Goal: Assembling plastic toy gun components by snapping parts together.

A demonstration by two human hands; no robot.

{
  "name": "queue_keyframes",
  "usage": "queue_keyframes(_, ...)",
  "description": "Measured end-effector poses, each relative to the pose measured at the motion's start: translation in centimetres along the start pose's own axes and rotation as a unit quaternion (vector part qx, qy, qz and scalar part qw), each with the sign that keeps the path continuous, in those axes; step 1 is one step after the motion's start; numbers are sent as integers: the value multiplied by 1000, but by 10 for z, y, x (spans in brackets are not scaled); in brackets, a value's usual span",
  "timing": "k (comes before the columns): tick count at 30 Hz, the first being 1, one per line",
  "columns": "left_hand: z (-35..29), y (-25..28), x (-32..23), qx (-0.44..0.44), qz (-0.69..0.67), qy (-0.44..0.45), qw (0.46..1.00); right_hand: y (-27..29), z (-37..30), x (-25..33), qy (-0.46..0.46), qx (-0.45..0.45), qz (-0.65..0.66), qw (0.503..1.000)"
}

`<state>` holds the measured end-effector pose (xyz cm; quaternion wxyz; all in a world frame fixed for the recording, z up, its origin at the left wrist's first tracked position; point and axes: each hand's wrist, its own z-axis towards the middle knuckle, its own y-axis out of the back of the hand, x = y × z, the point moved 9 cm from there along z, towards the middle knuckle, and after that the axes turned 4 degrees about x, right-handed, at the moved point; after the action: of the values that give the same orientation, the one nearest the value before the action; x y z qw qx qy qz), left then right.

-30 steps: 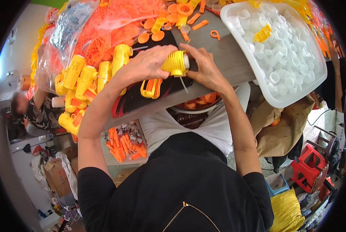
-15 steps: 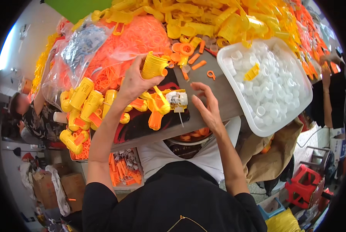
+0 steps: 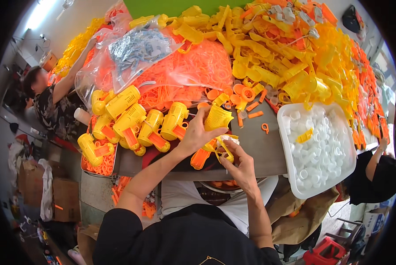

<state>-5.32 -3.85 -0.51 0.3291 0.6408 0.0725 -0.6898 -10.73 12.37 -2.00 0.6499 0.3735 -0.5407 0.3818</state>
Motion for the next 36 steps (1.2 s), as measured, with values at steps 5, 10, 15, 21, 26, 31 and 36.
queue_keyframes(5,-66,32,-37,-159,190,-172,953,11,16,-12,-80,-50,196,976)
queue_keyframes(10,-127,-6,-21,-65,338,-179,922,39,34,-25,-57,-145,275,949)
queue_keyframes(15,-130,-18,3,0,314,-132,940,39,66,-26,-61,-164,295,939)
queue_keyframes(21,-130,-12,7,-7,276,-117,954,5,172,25,-10,-117,269,956)
queue_keyframes(26,-123,-20,7,12,259,-128,957,11,318,80,43,-72,336,938)
queue_keyframes(31,-128,-12,11,1,257,-107,960,4,296,27,63,-74,26,995)
queue_keyframes(36,-121,-16,10,5,264,-105,959,35,229,-20,55,-100,-114,987)
